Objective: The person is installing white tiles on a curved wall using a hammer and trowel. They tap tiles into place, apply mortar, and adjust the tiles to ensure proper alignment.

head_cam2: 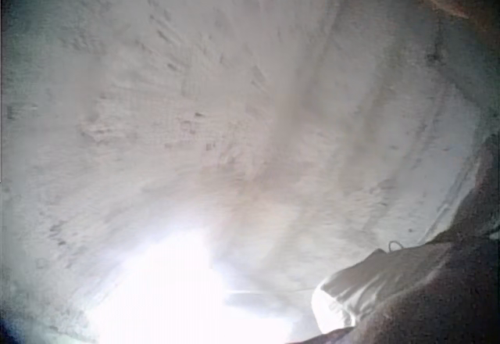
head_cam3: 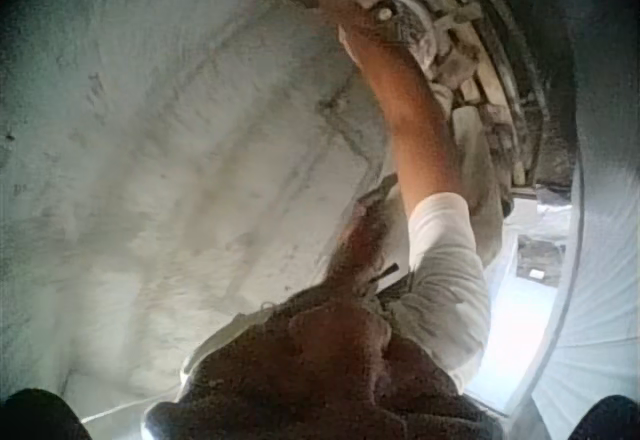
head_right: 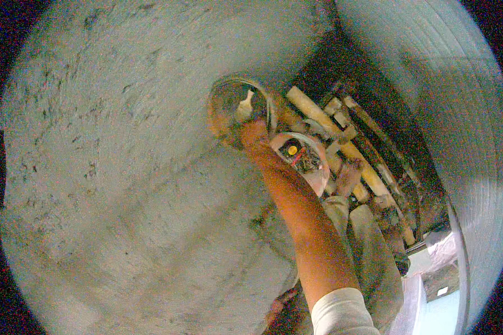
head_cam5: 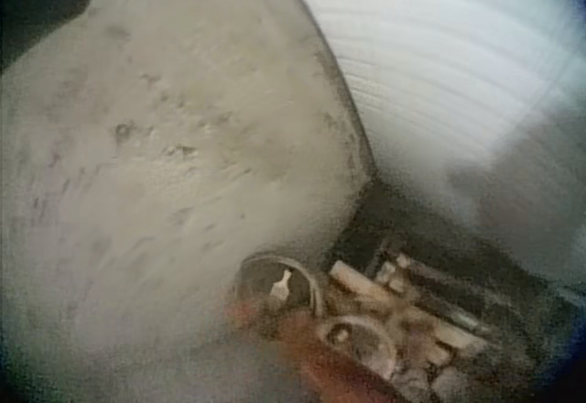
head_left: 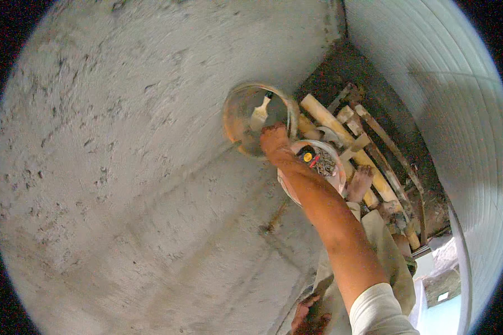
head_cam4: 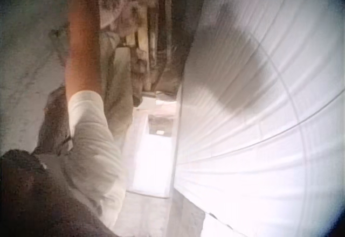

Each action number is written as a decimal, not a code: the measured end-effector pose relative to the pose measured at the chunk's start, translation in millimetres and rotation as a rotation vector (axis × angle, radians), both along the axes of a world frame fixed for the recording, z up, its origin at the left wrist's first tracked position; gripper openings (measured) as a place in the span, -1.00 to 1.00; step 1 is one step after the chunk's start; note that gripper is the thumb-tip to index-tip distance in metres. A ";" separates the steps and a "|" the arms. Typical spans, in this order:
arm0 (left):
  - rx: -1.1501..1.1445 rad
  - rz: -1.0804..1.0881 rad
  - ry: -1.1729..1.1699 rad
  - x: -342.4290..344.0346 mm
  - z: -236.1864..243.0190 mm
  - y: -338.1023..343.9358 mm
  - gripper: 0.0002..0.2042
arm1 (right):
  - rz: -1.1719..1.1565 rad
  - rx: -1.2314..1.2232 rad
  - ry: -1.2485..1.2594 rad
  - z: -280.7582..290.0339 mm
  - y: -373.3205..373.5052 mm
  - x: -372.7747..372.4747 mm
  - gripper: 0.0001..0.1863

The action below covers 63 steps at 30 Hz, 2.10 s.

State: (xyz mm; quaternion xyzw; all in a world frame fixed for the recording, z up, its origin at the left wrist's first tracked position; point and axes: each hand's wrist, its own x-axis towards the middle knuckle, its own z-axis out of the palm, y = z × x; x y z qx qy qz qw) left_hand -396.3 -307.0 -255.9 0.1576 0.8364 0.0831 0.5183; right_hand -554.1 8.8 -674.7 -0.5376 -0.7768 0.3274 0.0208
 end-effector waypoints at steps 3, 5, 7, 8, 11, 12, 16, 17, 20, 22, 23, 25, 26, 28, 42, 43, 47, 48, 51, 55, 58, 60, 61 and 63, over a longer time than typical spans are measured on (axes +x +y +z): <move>0.031 0.024 -0.032 1.5 -4.3 -0.4 -0.44 | -0.044 -0.196 -0.106 -45.4 2.8 -15.0 -0.76; 0.049 0.018 -0.060 3.3 -6.5 3.0 -0.45 | -0.224 -0.074 -0.190 -72.7 6.7 -8.8 -0.75; 0.061 0.046 -0.047 3.5 -7.0 1.6 -0.45 | -0.166 -0.014 -0.179 -50.3 3.7 -13.1 -0.75; 0.066 0.055 -0.045 3.5 -6.8 -0.6 -0.45 | -0.142 0.019 -0.178 -33.3 5.4 -9.7 -0.75; 0.096 0.068 -0.034 10.8 -7.7 -3.6 -0.46 | -0.046 0.007 -0.212 36.0 13.2 -10.1 -0.71; 0.107 0.070 -0.027 13.3 -7.4 -3.9 -0.46 | -0.011 -0.055 -0.134 55.9 13.4 -3.3 -0.71; 0.174 0.028 -0.035 18.2 -5.8 0.0 -0.47 | -0.165 -0.155 0.041 102.5 2.3 32.2 -0.69; 0.197 0.007 -0.037 19.8 -6.5 0.8 -0.47 | -0.214 -0.191 0.056 105.8 -2.6 37.8 -0.68; 0.285 -0.081 -0.075 24.6 -6.0 3.6 -0.48 | -0.295 -0.383 0.048 79.5 -15.4 63.9 -0.64; 0.351 -0.121 -0.023 24.3 -5.8 0.1 -0.48 | -0.446 -0.544 0.424 148.3 -22.9 72.2 -0.58; 0.386 -0.147 -0.015 27.6 -4.7 -0.7 -0.48 | -0.424 -0.519 0.384 165.5 -23.1 75.8 -0.58; 0.440 -0.185 0.015 33.7 5.9 1.3 -0.48 | -0.465 -0.428 0.368 191.7 -35.6 88.4 -0.59; 0.484 -0.205 0.020 37.8 15.7 10.7 -0.49 | -0.526 -0.343 0.396 197.6 -48.3 98.0 -0.60; 0.414 -0.273 0.062 43.4 31.6 23.9 -0.52 | -0.374 -0.164 0.356 202.3 -70.8 136.3 -0.61; 0.229 -0.459 0.059 -4.6 34.9 18.1 -0.60 | -1.424 -0.648 0.567 407.4 -225.7 378.8 -0.55; 0.219 -0.408 -0.020 -21.9 25.1 25.0 -0.61 | -1.463 -0.677 0.723 427.3 -231.6 389.2 -0.56; 0.203 -0.398 -0.050 -82.1 -19.9 40.4 -0.66 | -1.563 -0.581 0.983 529.7 -253.8 422.4 -0.65; 0.200 -0.460 -0.018 -78.0 -8.1 46.0 -0.67 | -1.611 -0.520 0.959 545.7 -271.5 430.4 -0.67; 0.323 -0.457 -0.061 -57.0 53.6 68.0 -0.66 | -1.784 -0.389 0.944 596.8 -307.8 451.8 -0.71; 0.264 -0.467 -0.053 -77.5 54.4 102.2 -0.64 | -1.997 -0.263 1.074 643.4 -327.5 453.0 -0.72; 0.159 -0.485 -0.147 -69.3 72.9 119.1 -0.63 | -1.992 -0.082 1.122 669.1 -350.3 462.8 -0.72; 0.098 -0.343 -0.302 -51.5 94.0 127.1 -0.63 | -2.110 -0.052 1.183 686.6 -349.8 468.1 -0.70; 0.074 -0.336 -0.318 -49.8 104.0 129.3 -0.63 | -2.124 0.000 1.158 701.6 -341.9 471.7 -0.71; 0.058 -0.310 -0.335 -45.0 120.9 143.2 -0.61 | -2.154 0.075 1.169 722.4 -330.6 483.9 -0.72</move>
